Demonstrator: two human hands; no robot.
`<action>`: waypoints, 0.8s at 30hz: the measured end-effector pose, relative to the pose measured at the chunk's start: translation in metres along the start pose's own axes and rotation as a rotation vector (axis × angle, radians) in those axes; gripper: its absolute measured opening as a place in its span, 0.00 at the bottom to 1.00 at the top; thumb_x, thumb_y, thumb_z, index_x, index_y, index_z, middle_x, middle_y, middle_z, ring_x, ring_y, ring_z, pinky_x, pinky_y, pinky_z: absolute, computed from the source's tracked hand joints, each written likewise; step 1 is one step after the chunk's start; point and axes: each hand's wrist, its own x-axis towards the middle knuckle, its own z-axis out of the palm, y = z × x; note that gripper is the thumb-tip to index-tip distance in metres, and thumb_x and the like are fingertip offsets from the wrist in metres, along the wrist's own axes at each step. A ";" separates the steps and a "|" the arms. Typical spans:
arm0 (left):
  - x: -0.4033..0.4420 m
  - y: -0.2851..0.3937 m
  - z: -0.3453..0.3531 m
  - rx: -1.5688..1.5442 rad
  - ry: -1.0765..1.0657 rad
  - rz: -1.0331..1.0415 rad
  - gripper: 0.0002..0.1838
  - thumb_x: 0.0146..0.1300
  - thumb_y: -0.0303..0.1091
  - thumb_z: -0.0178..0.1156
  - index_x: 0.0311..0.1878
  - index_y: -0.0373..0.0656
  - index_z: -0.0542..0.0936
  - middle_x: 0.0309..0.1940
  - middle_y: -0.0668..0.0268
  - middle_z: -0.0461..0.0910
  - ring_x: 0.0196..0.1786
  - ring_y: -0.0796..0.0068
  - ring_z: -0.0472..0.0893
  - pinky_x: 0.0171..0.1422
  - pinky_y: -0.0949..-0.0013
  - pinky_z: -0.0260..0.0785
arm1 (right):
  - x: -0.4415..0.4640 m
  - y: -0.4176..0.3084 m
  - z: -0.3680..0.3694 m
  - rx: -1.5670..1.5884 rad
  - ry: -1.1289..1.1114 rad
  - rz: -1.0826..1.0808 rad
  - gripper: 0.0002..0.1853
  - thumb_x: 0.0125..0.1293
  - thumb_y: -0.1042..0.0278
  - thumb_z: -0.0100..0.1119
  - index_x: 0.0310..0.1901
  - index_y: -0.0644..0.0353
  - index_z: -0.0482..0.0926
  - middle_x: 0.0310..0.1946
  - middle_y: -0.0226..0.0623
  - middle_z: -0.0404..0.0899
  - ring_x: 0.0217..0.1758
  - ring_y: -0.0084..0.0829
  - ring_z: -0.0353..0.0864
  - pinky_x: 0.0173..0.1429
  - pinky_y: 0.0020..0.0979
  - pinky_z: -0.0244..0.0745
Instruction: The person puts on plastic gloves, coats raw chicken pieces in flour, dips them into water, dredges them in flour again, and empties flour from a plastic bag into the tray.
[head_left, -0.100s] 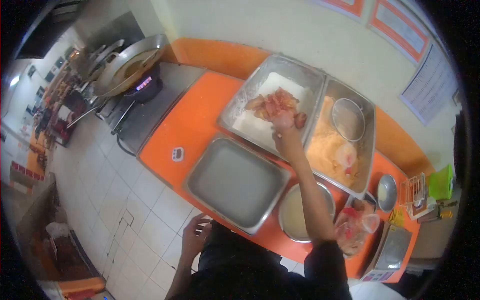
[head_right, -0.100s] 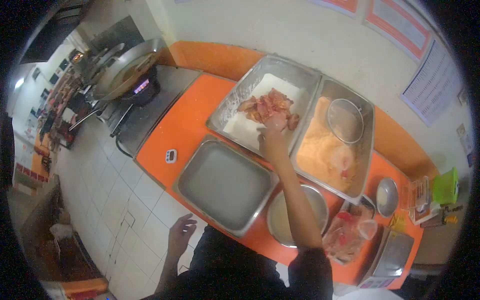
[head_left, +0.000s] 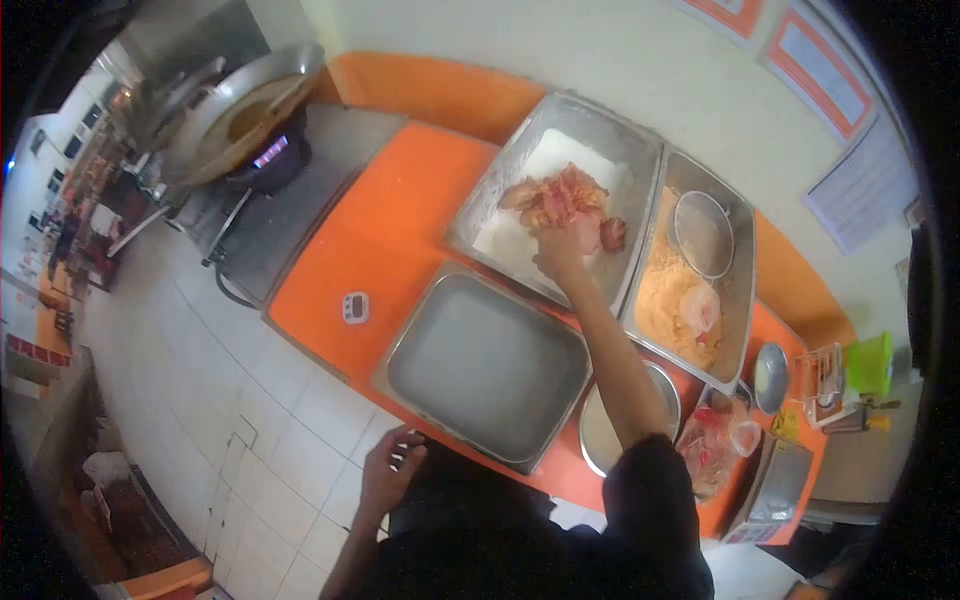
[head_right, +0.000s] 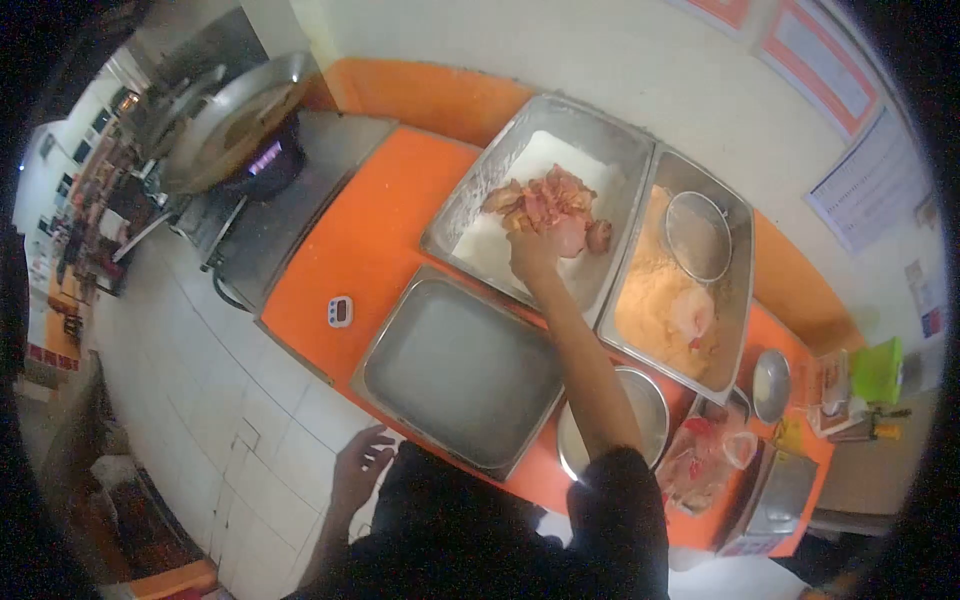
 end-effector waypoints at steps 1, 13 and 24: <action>0.004 0.001 -0.026 0.018 -0.023 -0.011 0.20 0.59 0.33 0.62 0.55 0.42 0.74 0.43 0.67 0.82 0.35 0.79 0.78 0.35 0.76 0.68 | 0.007 -0.003 0.031 -0.087 -0.133 0.008 0.12 0.52 0.65 0.57 0.37 0.59 0.81 0.35 0.47 0.81 0.35 0.44 0.82 0.38 0.45 0.75; 0.153 0.124 -0.044 -0.272 -0.179 0.447 0.17 0.64 0.33 0.57 0.54 0.37 0.75 0.42 0.65 0.79 0.39 0.81 0.76 0.44 0.75 0.69 | 0.032 -0.037 -0.157 0.881 0.299 0.258 0.07 0.59 0.75 0.57 0.38 0.66 0.76 0.30 0.37 0.81 0.34 0.23 0.80 0.38 0.26 0.73; 0.293 0.154 0.131 -0.457 -0.300 0.186 0.09 0.63 0.30 0.49 0.38 0.36 0.75 0.24 0.68 0.75 0.23 0.79 0.72 0.27 0.73 0.64 | -0.035 -0.100 -0.174 0.596 0.476 0.277 0.08 0.59 0.77 0.56 0.41 0.62 0.79 0.33 0.43 0.77 0.36 0.40 0.79 0.41 0.34 0.74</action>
